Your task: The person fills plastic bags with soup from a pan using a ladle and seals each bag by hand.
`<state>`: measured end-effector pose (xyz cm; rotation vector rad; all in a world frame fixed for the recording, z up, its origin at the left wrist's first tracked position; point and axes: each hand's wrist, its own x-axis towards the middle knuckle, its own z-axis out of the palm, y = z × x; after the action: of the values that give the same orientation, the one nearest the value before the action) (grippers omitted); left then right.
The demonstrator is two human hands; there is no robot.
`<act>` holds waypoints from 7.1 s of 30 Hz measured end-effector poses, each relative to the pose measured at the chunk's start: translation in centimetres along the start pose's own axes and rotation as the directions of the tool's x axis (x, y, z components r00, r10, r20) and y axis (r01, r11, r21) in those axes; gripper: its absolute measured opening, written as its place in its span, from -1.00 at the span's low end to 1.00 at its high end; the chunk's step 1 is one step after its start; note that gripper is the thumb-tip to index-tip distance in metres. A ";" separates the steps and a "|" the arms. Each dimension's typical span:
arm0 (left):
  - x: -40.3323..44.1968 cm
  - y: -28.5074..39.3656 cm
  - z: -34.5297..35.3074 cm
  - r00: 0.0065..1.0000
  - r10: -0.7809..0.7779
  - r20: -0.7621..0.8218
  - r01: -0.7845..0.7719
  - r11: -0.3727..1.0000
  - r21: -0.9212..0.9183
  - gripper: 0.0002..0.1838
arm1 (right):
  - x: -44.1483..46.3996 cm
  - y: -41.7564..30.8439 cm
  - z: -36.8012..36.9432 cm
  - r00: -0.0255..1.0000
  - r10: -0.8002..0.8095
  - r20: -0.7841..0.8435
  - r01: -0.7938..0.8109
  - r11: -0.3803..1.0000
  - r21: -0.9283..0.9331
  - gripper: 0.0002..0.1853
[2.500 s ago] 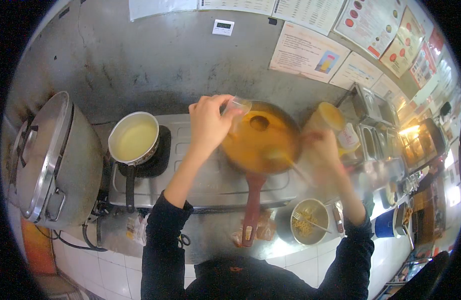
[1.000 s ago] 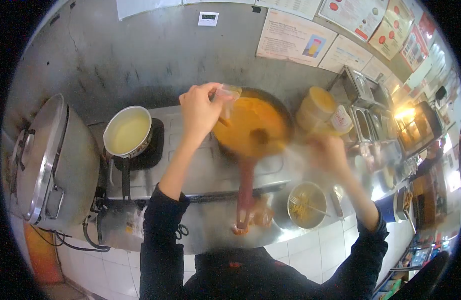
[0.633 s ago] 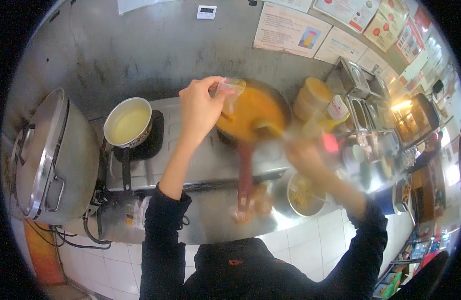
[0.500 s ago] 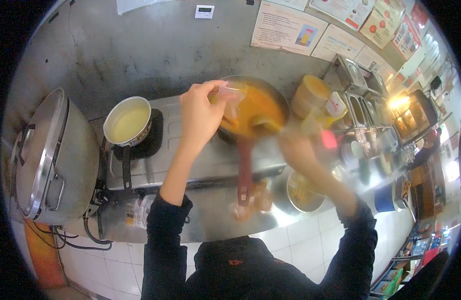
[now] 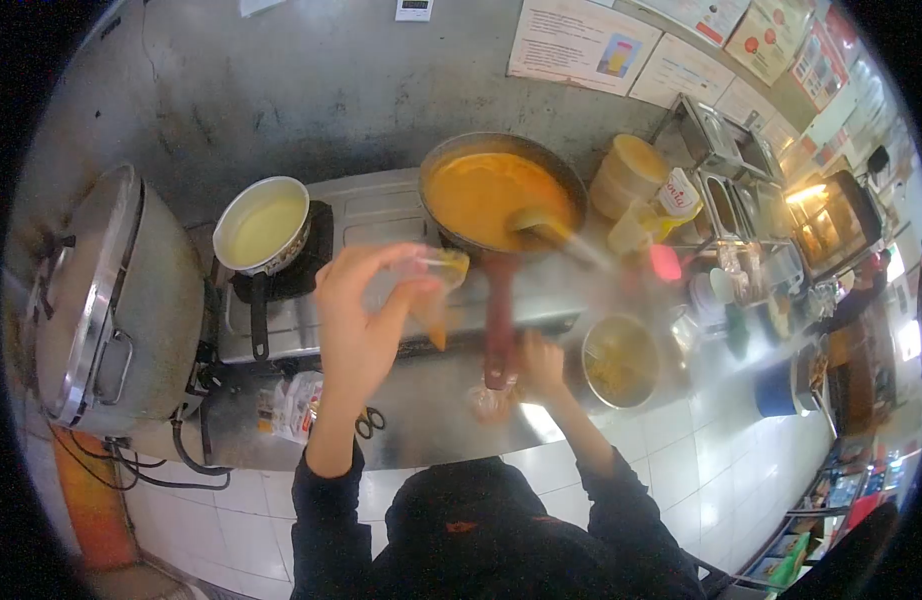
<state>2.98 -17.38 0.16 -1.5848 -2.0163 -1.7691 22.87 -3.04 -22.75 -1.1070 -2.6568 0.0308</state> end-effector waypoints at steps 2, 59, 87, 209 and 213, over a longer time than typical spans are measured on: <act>-1.1 0.7 -0.8 1.000 -0.001 0.000 0.001 0.998 0.056 -0.78 | 0.2 -0.1 0.2 0.999 -0.003 -0.044 0.003 1.000 0.001 -0.75; -12.3 9.2 23.3 1.000 -0.012 0.025 0.016 0.987 -0.162 -0.99 | -7.6 11.1 -20.1 0.954 -0.034 -0.298 0.240 0.682 0.691 -0.87; -17.6 4.7 24.7 0.971 -0.223 0.087 0.235 0.957 -0.168 -0.95 | -13.0 16.1 -15.5 0.974 0.145 -0.172 0.058 0.578 0.814 -0.92; 0.0 3.4 7.5 0.927 0.167 0.335 -0.207 0.974 0.087 -0.87 | 3.2 -5.2 -21.5 0.846 -0.302 -0.440 0.337 0.942 0.001 -0.79; 0.6 3.6 6.9 0.884 0.094 0.458 -0.116 0.993 0.019 -0.86 | 3.9 -4.9 -22.1 0.813 -0.381 -0.439 0.388 0.918 -0.078 -0.79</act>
<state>8.95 -12.39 0.70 -2.2177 -2.0658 -1.3938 22.32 -5.62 0.06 -0.4675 -2.3901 -0.2520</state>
